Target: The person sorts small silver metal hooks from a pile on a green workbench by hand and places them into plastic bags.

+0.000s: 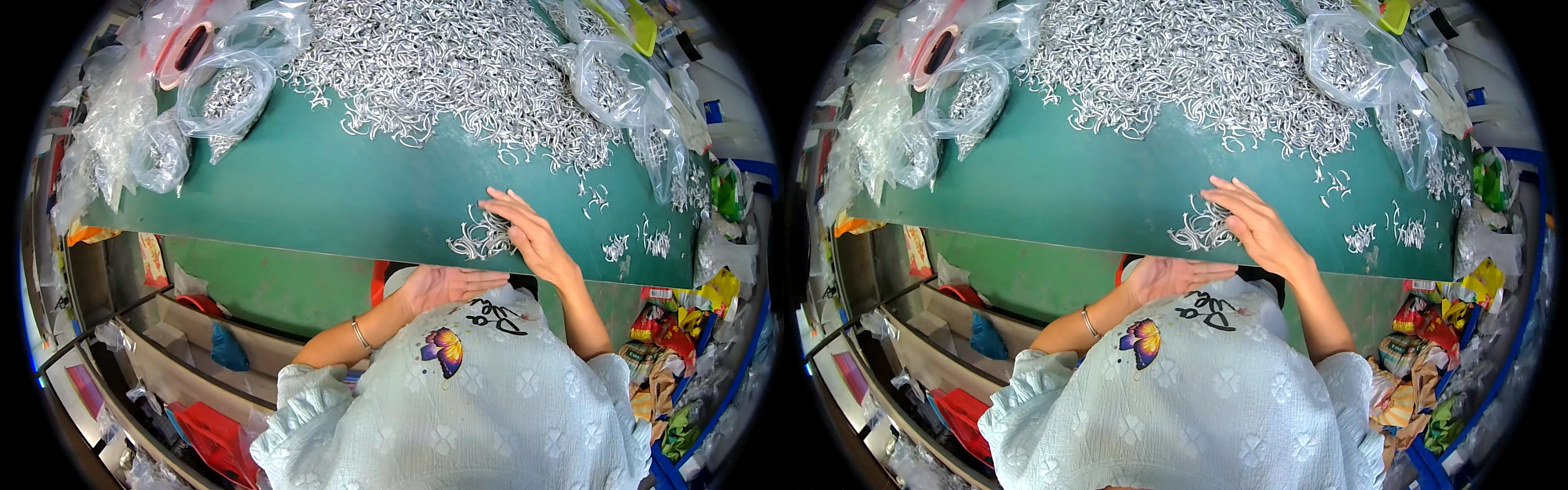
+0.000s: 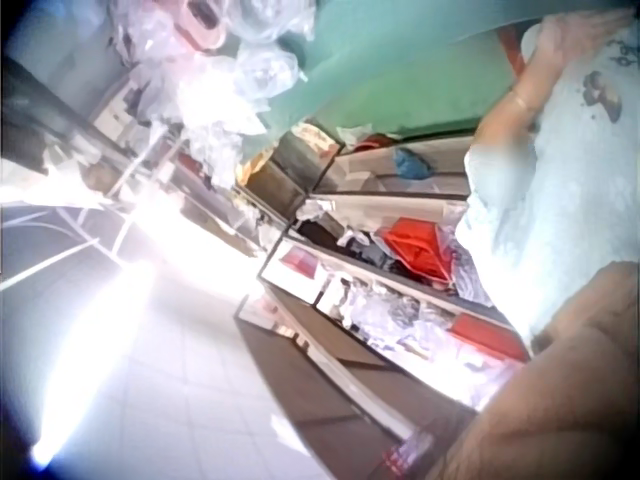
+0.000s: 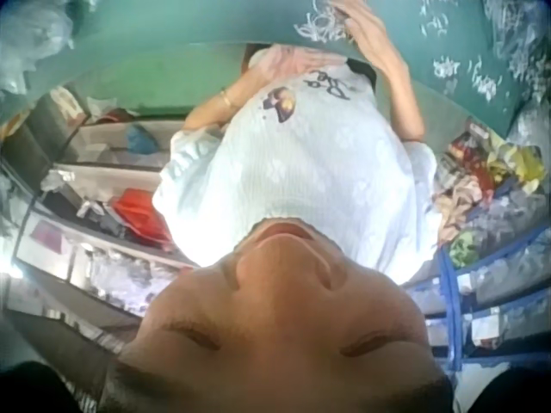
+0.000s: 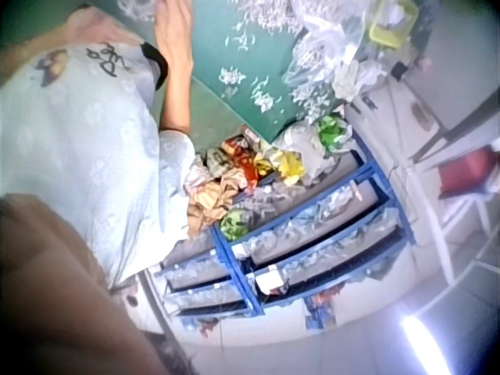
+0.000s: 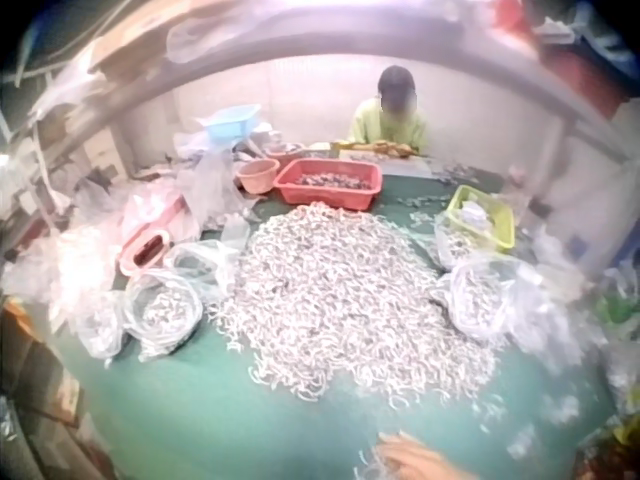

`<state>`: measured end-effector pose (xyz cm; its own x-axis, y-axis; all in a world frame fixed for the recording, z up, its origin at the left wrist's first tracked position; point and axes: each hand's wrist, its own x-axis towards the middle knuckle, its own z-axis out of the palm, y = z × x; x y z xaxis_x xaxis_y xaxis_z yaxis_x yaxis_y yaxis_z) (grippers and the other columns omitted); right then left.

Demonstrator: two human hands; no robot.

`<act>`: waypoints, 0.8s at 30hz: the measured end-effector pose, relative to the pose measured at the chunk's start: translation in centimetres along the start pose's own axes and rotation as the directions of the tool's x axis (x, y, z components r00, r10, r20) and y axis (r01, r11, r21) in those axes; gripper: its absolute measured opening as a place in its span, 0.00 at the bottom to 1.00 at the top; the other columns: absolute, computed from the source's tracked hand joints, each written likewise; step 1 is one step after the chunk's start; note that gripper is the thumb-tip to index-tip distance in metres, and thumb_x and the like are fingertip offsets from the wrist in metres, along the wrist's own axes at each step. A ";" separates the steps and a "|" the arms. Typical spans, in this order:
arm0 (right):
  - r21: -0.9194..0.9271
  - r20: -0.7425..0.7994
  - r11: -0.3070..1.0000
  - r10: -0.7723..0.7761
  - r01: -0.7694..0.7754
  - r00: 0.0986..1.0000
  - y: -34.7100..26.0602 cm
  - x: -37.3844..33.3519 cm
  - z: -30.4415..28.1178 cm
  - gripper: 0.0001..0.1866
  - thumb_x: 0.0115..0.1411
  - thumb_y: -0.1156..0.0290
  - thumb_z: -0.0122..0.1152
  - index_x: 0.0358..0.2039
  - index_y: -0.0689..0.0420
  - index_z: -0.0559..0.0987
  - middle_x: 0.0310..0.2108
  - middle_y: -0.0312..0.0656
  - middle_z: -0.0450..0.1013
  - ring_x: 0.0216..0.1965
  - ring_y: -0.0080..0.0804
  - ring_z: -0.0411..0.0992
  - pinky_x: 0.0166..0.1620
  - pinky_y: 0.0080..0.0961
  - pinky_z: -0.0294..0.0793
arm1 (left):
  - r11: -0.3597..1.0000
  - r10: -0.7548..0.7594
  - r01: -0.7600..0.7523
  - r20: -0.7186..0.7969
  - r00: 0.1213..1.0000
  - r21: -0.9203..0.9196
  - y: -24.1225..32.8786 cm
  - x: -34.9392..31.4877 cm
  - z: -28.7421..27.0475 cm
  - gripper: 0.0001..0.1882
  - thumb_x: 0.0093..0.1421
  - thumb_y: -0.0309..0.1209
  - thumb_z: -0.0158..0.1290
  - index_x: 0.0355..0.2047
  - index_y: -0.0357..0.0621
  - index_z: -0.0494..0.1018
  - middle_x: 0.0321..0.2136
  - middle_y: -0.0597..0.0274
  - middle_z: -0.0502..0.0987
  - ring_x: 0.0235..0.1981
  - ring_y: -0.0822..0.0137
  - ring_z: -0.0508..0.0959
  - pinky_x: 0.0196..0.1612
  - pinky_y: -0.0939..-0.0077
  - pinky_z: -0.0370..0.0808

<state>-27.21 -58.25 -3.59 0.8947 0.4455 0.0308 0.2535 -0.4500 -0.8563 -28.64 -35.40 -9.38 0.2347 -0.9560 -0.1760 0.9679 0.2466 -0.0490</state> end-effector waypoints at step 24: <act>-0.444 -0.104 0.895 0.002 -0.048 0.995 -3.2 1.2 4.3 0.47 0.38 0.56 0.76 0.59 0.58 0.67 0.63 0.55 0.58 0.66 0.62 0.52 0.66 0.60 0.48 | 0.885 0.039 0.047 0.174 0.984 -0.463 -1.8 1.3 -5.4 0.41 0.67 0.60 0.32 0.66 0.37 0.54 0.64 0.45 0.61 0.61 0.45 0.67 0.65 0.55 0.62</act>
<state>-28.49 -52.96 -3.05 0.9287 0.3614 0.0829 0.3469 -0.7680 -0.5384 -30.54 -36.24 -14.85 0.2846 -0.9586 -0.0038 0.8258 0.2472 -0.5069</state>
